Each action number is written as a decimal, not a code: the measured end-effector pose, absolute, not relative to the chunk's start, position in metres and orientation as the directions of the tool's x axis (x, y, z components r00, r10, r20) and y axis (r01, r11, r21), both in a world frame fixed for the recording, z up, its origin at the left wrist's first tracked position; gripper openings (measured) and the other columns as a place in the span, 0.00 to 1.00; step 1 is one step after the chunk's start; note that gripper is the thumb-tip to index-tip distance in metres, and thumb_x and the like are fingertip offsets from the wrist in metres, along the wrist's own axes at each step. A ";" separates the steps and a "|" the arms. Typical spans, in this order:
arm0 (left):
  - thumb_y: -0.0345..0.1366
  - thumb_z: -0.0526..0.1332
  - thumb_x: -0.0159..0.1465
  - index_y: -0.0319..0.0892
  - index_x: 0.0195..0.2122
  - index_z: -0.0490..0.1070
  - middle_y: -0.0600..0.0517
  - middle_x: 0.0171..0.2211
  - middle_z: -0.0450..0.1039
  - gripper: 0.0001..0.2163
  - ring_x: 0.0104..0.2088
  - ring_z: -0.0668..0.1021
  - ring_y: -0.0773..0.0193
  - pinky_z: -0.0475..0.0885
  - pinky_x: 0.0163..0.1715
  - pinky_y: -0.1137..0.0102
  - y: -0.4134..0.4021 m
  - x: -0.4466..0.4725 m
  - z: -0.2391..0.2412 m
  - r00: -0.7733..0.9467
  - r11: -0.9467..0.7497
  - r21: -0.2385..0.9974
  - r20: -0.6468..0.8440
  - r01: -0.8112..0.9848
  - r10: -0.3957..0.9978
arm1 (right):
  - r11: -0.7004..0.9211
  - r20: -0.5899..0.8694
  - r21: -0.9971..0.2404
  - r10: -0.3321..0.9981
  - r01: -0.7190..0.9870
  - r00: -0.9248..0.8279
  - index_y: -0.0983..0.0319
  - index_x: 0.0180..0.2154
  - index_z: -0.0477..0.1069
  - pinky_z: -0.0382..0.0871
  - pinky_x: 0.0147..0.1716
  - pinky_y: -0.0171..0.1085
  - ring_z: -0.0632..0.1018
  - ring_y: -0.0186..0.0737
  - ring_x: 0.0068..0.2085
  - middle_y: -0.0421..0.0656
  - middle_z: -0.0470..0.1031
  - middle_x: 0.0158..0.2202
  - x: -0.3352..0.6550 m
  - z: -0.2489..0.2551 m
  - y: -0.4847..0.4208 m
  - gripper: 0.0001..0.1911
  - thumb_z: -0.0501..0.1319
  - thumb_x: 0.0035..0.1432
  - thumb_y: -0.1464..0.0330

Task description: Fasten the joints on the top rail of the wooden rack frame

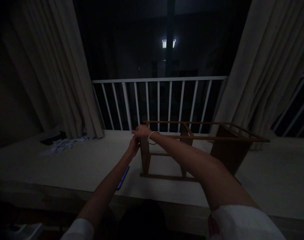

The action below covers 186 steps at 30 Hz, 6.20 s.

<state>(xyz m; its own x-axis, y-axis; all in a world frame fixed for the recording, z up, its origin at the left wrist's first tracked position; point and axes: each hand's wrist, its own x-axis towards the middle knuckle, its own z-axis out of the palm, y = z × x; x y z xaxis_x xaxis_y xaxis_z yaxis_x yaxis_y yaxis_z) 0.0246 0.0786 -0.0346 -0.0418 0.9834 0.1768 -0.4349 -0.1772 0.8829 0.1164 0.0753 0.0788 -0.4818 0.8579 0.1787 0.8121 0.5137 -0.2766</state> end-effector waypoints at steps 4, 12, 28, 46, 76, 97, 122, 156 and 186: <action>0.45 0.55 0.49 0.43 0.34 0.65 0.53 0.28 0.67 0.14 0.29 0.69 0.68 0.60 0.25 0.74 0.081 0.025 -0.036 -0.044 -0.176 0.887 0.173 -0.428 0.984 | 0.500 0.168 -0.237 0.866 0.833 -0.472 0.66 0.32 0.73 0.61 0.29 0.28 0.73 0.36 0.35 0.48 0.74 0.32 0.114 0.079 0.075 0.24 0.47 0.54 0.55; 0.46 0.56 0.49 0.42 0.30 0.64 0.56 0.24 0.62 0.14 0.24 0.65 0.71 0.58 0.23 0.75 0.085 0.025 -0.041 -0.062 -0.209 0.860 0.204 -0.466 0.977 | 0.461 0.129 -0.159 0.886 0.873 -0.445 0.68 0.35 0.72 0.62 0.31 0.30 0.73 0.40 0.38 0.52 0.72 0.37 0.105 0.080 0.077 0.22 0.48 0.53 0.58; 0.45 0.55 0.49 0.43 0.31 0.64 0.53 0.29 0.66 0.13 0.29 0.69 0.69 0.60 0.25 0.76 0.085 0.025 -0.043 -0.060 -0.207 0.884 0.200 -0.419 0.978 | 0.514 0.056 -0.084 0.858 0.854 -0.511 0.69 0.35 0.71 0.62 0.26 0.28 0.74 0.38 0.34 0.50 0.73 0.34 0.117 0.098 0.061 0.16 0.54 0.47 0.67; 0.45 0.57 0.48 0.43 0.29 0.64 0.55 0.26 0.65 0.11 0.27 0.68 0.71 0.59 0.25 0.76 0.080 0.022 -0.037 -0.058 -0.198 0.862 0.194 -0.466 0.979 | 0.536 0.197 0.030 0.824 0.843 -0.531 0.65 0.36 0.72 0.63 0.35 0.32 0.72 0.41 0.39 0.51 0.72 0.37 0.132 0.096 0.061 0.14 0.58 0.46 0.65; 0.45 0.56 0.48 0.43 0.30 0.63 0.56 0.27 0.64 0.12 0.26 0.67 0.72 0.60 0.24 0.77 0.084 0.021 -0.042 -0.036 -0.200 0.863 0.207 -0.463 0.978 | 0.564 0.313 0.183 0.743 0.805 -0.591 0.61 0.34 0.74 0.54 0.41 0.40 0.72 0.44 0.41 0.49 0.74 0.35 0.135 0.088 0.058 0.12 0.54 0.51 0.65; 0.44 0.55 0.50 0.43 0.29 0.62 0.56 0.27 0.65 0.11 0.27 0.68 0.72 0.61 0.26 0.77 0.077 0.023 -0.036 -0.046 -0.213 0.871 0.215 -0.442 0.975 | 0.716 0.627 -0.170 0.609 0.677 -0.487 0.62 0.31 0.72 0.56 0.35 0.33 0.69 0.37 0.36 0.43 0.71 0.27 0.149 0.050 0.090 0.13 0.55 0.51 0.61; 0.35 0.60 0.46 0.43 0.44 0.63 0.49 0.41 0.66 0.21 0.43 0.68 0.62 0.60 0.44 0.67 0.077 -0.017 0.016 0.042 -0.416 0.881 0.417 0.225 0.908 | 0.663 0.460 -0.598 0.744 0.451 -0.484 0.64 0.30 0.71 0.61 0.32 0.31 0.70 0.33 0.30 0.39 0.71 0.25 0.151 0.062 0.076 0.08 0.56 0.46 0.70; 0.37 0.64 0.43 0.44 0.20 0.70 0.50 0.24 0.69 0.04 0.31 0.69 0.61 0.60 0.35 0.71 0.071 -0.034 0.051 0.167 -0.556 0.646 0.563 0.523 0.810 | 0.564 0.406 -0.814 0.725 0.141 -0.556 0.68 0.31 0.68 0.62 0.27 0.29 0.69 0.28 0.26 0.39 0.70 0.25 0.147 0.036 0.117 0.10 0.60 0.42 0.70; 0.37 0.58 0.47 0.37 0.27 0.71 0.51 0.20 0.69 0.09 0.23 0.70 0.68 0.61 0.23 0.74 0.046 0.007 0.020 -0.229 -0.370 0.822 0.497 0.433 0.837 | 0.634 0.409 -0.750 0.667 0.187 -0.623 0.68 0.31 0.66 0.60 0.25 0.28 0.66 0.29 0.26 0.39 0.67 0.24 0.155 0.035 0.115 0.12 0.59 0.45 0.65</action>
